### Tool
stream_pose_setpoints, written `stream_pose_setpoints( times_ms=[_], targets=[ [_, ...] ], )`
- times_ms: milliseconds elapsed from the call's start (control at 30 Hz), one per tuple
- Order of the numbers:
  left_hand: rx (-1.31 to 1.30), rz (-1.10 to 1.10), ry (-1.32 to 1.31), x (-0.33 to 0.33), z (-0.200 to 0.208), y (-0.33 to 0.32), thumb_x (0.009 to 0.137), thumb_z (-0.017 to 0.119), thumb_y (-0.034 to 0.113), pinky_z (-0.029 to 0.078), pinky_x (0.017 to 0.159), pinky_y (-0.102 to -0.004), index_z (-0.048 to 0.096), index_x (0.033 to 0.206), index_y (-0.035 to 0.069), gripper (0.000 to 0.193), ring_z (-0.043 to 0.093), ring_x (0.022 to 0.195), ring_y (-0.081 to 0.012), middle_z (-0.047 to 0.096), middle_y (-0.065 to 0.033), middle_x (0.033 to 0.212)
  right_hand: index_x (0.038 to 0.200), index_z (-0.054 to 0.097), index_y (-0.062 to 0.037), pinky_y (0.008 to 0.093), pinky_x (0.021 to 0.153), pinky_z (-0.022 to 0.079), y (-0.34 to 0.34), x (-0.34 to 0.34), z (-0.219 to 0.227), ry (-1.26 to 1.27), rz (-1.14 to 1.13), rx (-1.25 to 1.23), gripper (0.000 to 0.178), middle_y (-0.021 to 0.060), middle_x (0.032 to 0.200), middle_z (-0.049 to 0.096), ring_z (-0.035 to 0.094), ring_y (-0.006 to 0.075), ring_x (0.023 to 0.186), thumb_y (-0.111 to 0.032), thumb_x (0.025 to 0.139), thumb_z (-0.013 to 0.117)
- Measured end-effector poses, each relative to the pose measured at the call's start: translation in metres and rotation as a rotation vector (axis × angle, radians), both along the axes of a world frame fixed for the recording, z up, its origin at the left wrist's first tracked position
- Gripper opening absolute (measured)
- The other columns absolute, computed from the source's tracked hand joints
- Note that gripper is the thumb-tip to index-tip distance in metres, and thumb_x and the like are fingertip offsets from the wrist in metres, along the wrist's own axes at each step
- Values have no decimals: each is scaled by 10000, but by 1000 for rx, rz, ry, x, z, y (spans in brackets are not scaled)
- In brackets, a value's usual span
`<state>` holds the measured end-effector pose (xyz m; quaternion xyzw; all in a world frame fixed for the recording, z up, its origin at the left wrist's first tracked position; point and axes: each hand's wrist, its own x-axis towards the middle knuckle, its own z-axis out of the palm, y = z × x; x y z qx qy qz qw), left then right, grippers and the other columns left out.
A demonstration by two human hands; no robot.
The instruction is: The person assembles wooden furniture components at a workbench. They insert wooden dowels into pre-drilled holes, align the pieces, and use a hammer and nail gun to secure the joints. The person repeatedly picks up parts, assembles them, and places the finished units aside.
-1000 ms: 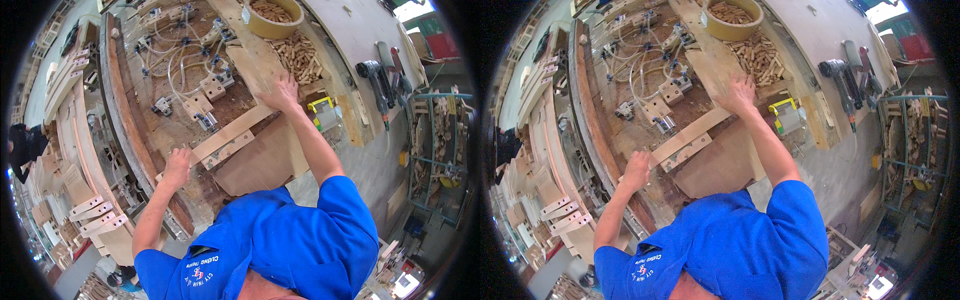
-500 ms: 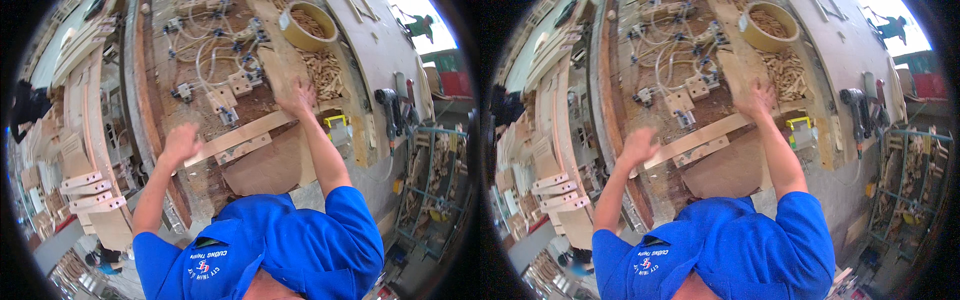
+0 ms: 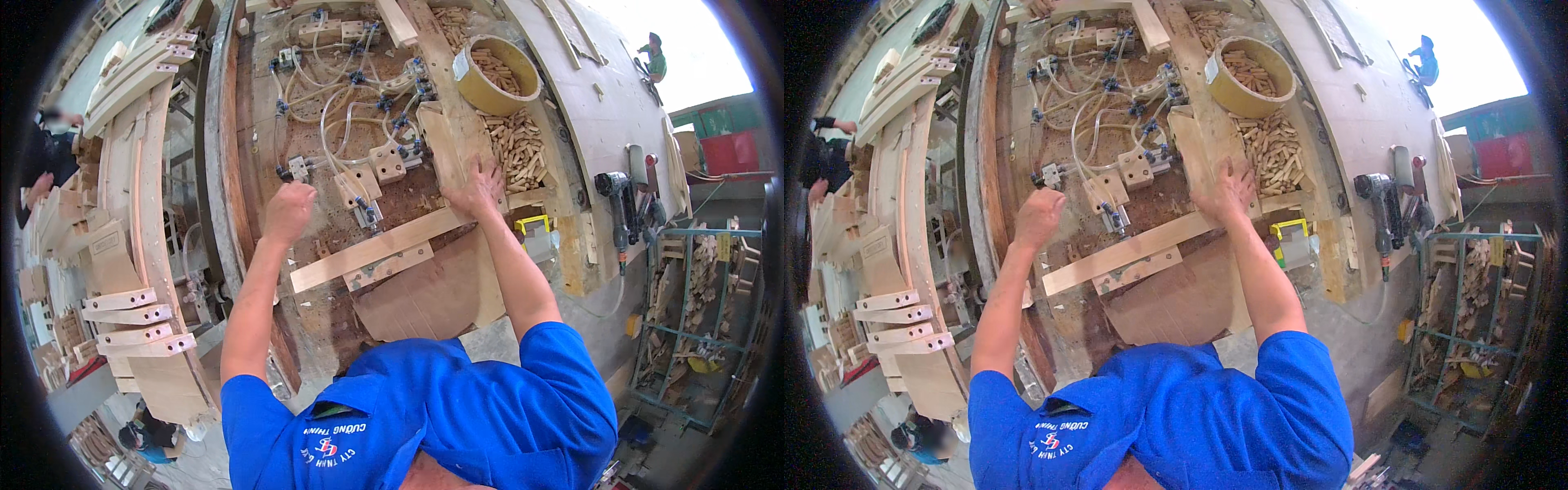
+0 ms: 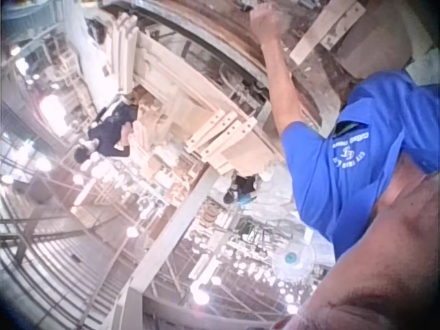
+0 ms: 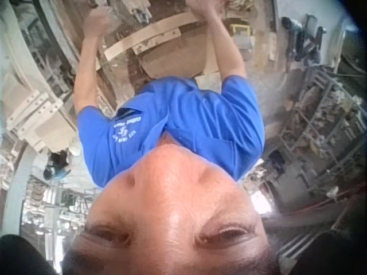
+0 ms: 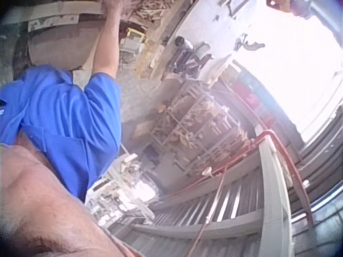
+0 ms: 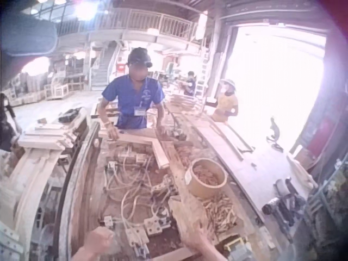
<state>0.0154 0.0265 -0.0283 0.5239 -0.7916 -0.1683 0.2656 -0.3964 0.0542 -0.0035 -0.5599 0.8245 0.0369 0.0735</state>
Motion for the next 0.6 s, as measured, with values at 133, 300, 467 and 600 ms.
stream_pose_setpoints(
  times_ms=[133,300,467,600],
  targets=[
    [97,250,19,-12,2,-4,1000,710,323,554,709,-522,719,896,50,292,709,786,-399,708,-172,848,1684,247,-104,612,1283,214,-1,6,2,-24,4,0,1259,329,1678,236,225,541,1565,-568,706,889],
    [43,320,-166,-17,19,-18,967,750,365,543,662,-528,695,744,51,390,689,719,-433,681,-198,727,1671,273,-115,610,1278,230,1,3,3,-22,-9,-7,1234,322,1670,254,251,537,1554,-554,698,893],
    [100,314,-165,-9,35,-11,963,750,364,552,684,-516,720,804,65,339,711,764,-413,708,-187,783,1664,294,-122,581,1283,239,1,8,8,-3,3,-8,1231,317,1667,275,271,534,1547,-584,686,882],
    [147,230,40,-29,43,27,969,740,344,559,718,-504,731,891,85,270,719,809,-379,732,-159,849,1700,244,-125,610,1294,198,0,5,10,-30,-34,42,1288,312,1708,215,209,523,1585,-584,681,885]
  ],
)
